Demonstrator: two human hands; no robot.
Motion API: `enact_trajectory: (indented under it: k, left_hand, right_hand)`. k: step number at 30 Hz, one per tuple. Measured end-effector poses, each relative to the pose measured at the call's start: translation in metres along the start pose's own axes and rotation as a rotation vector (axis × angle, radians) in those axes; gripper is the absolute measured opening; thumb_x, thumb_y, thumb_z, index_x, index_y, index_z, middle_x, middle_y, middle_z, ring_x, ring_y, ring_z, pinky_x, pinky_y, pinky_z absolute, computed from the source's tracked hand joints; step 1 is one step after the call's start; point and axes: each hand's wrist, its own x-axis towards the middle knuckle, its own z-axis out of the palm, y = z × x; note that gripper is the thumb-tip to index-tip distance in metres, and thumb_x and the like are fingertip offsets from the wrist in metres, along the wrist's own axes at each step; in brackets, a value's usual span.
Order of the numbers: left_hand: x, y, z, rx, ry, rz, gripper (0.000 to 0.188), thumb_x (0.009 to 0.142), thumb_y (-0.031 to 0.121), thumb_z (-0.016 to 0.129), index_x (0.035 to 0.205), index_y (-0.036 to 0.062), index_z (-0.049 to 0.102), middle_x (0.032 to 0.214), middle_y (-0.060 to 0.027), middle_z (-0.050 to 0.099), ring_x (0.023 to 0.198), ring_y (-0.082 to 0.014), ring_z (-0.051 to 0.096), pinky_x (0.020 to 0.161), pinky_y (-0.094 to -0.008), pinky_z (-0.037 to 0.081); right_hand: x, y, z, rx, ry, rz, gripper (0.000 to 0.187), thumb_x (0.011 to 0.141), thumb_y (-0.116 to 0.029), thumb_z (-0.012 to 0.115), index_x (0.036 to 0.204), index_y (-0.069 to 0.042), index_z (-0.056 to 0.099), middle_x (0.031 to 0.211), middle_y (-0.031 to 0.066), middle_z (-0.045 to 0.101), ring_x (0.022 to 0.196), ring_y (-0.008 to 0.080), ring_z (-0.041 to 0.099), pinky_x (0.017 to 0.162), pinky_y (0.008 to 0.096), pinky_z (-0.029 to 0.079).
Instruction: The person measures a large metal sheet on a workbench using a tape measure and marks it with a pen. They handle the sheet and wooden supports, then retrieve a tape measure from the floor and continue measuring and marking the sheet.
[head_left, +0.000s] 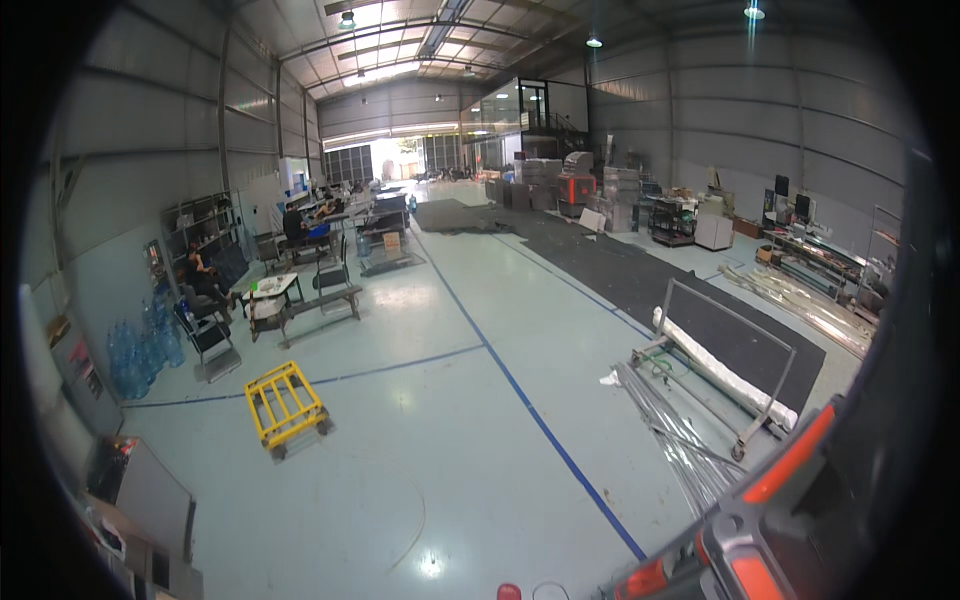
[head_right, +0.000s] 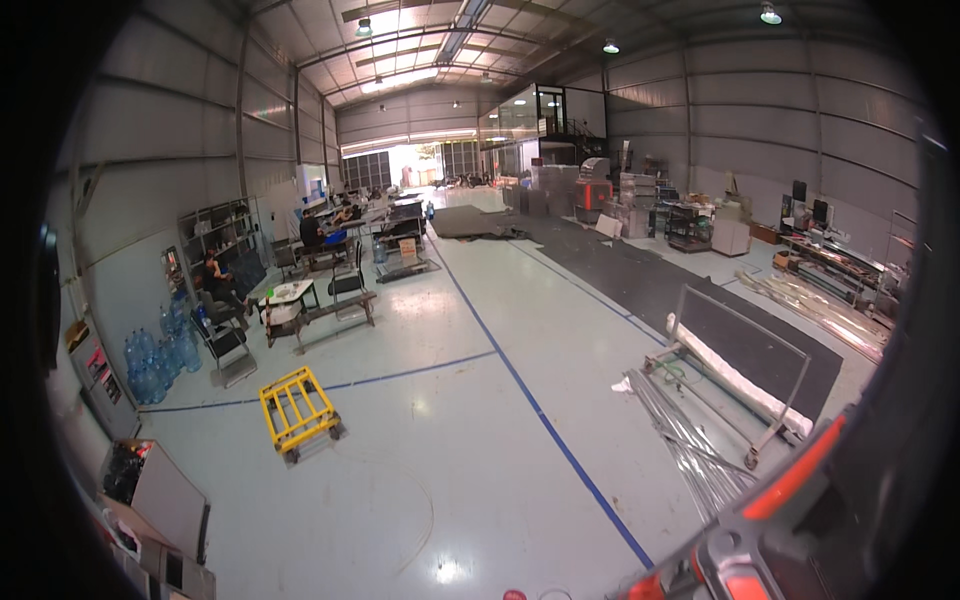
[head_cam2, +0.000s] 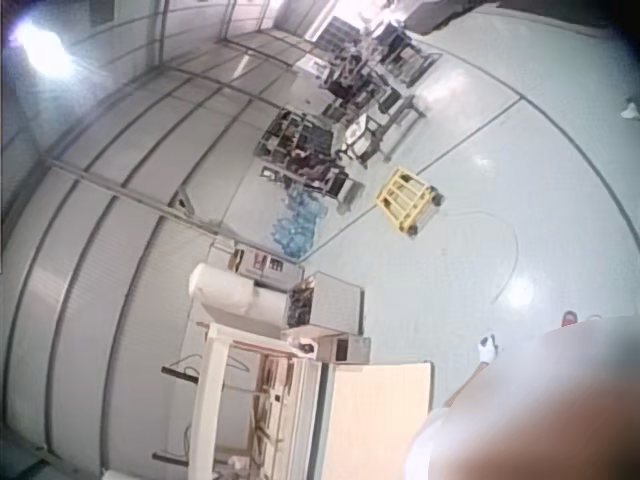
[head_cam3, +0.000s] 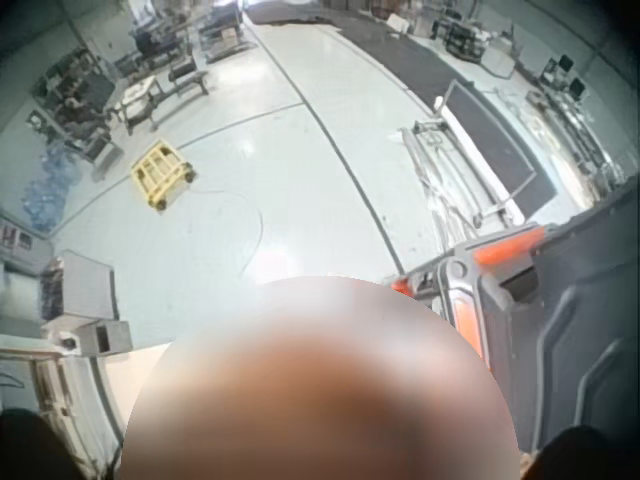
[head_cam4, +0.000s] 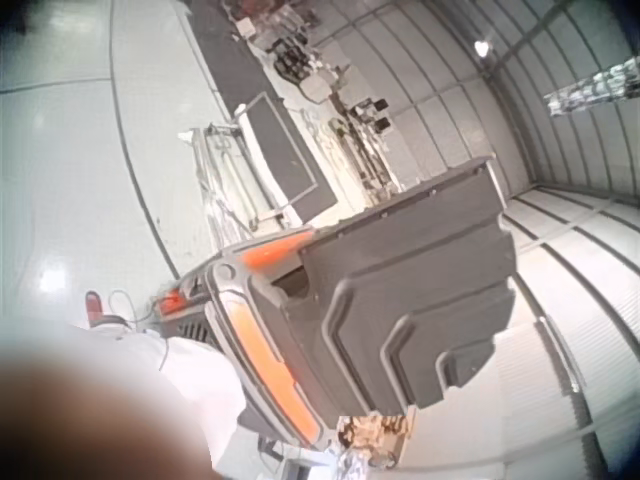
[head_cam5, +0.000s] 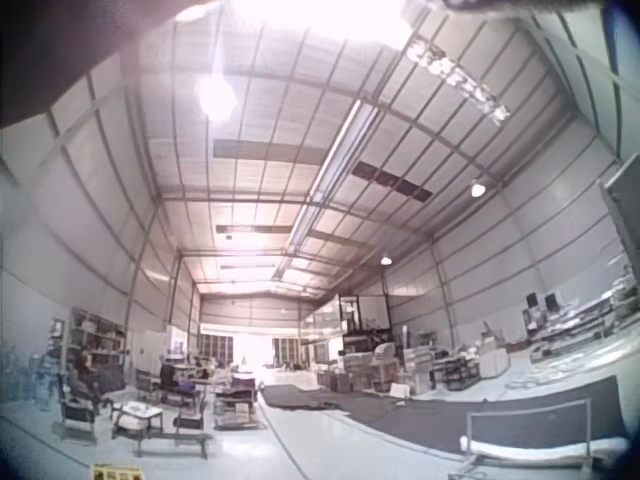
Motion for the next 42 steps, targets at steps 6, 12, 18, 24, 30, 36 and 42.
enact_trajectory:
  k: [6, 12, 18, 24, 30, 36, 42]
  left_hand:
    - [0.023, 0.039, 0.076, 0.199, 0.061, -0.391, 0.03, 0.105, 0.04, 0.059, 0.121, 0.0139, 0.058, 0.082, -0.006, 0.062, 0.063, -0.018, 0.059, 0.051, -0.0355, 0.048]
    - [0.1, 0.08, 0.147, 0.272, 0.062, -0.525, 0.03, 0.106, 0.04, 0.056, 0.12, 0.014, 0.059, 0.081, -0.0066, 0.063, 0.062, -0.0186, 0.06, 0.051, -0.036, 0.049]
    - [0.241, 0.15, 0.236, 0.298, 0.046, -0.548, 0.03, 0.107, 0.041, 0.053, 0.118, 0.0141, 0.061, 0.079, -0.0073, 0.065, 0.062, -0.0192, 0.061, 0.051, -0.0365, 0.05]
    - [0.421, 0.255, 0.36, 0.315, -0.038, -0.454, 0.031, 0.108, 0.041, 0.051, 0.117, 0.0142, 0.062, 0.078, -0.008, 0.067, 0.062, -0.0197, 0.062, 0.052, -0.037, 0.051]
    - [0.595, 0.355, 0.507, 0.159, -0.204, -0.264, 0.032, 0.108, 0.041, 0.048, 0.116, 0.0143, 0.064, 0.077, -0.0086, 0.069, 0.061, -0.0203, 0.063, 0.052, -0.0375, 0.052]
    - [0.708, 0.398, 0.64, 0.198, -0.311, 0.129, 0.039, 0.109, 0.043, 0.046, 0.131, 0.0152, 0.061, 0.106, -0.0141, 0.074, 0.081, -0.0215, 0.067, 0.068, -0.0366, 0.055]
    - [0.753, 0.437, 0.692, 0.417, -0.128, -0.311, 0.048, 0.109, 0.047, 0.041, 0.139, 0.0137, 0.058, 0.121, -0.0201, 0.072, 0.098, -0.032, 0.07, 0.082, -0.0444, 0.057]
  right_hand:
    - [0.094, -0.202, -0.006, -0.024, -0.035, -0.082, 0.039, 0.1, -0.051, 0.068, 0.099, -0.013, 0.074, 0.085, 0.0029, 0.07, 0.07, 0.0168, 0.066, 0.062, 0.0341, 0.057]
    - [0.173, -0.442, -0.007, 0.155, 0.003, -0.379, 0.039, 0.098, -0.05, 0.071, 0.101, -0.011, 0.073, 0.087, 0.0041, 0.071, 0.074, 0.0179, 0.068, 0.066, 0.0353, 0.06]
    - [0.215, -0.57, 0.01, 0.087, 0.021, -0.33, 0.039, 0.095, -0.047, 0.074, 0.104, -0.008, 0.071, 0.084, 0.0058, 0.069, 0.073, 0.0197, 0.069, 0.065, 0.0371, 0.061]
    - [0.236, -0.612, 0.034, -0.051, 0.04, -0.043, 0.041, 0.094, -0.048, 0.073, 0.103, -0.008, 0.072, 0.084, 0.0073, 0.071, 0.073, 0.0208, 0.069, 0.066, 0.0369, 0.06]
    - [0.268, -0.687, 0.063, -0.016, 0.037, 0.042, 0.042, 0.094, -0.049, 0.072, 0.102, -0.008, 0.074, 0.084, 0.0088, 0.072, 0.073, 0.0219, 0.07, 0.067, 0.0367, 0.06]
    - [0.343, -0.828, 0.074, -0.05, 0.004, 0.1, 0.044, 0.093, -0.051, 0.071, 0.101, -0.008, 0.075, 0.084, 0.0104, 0.073, 0.073, 0.023, 0.071, 0.068, 0.0365, 0.059]
    - [0.439, -1.037, 0.056, -0.162, 0.009, 0.062, 0.046, 0.093, -0.052, 0.07, 0.1, -0.008, 0.076, 0.085, 0.0119, 0.074, 0.073, 0.0241, 0.071, 0.068, 0.0363, 0.059]
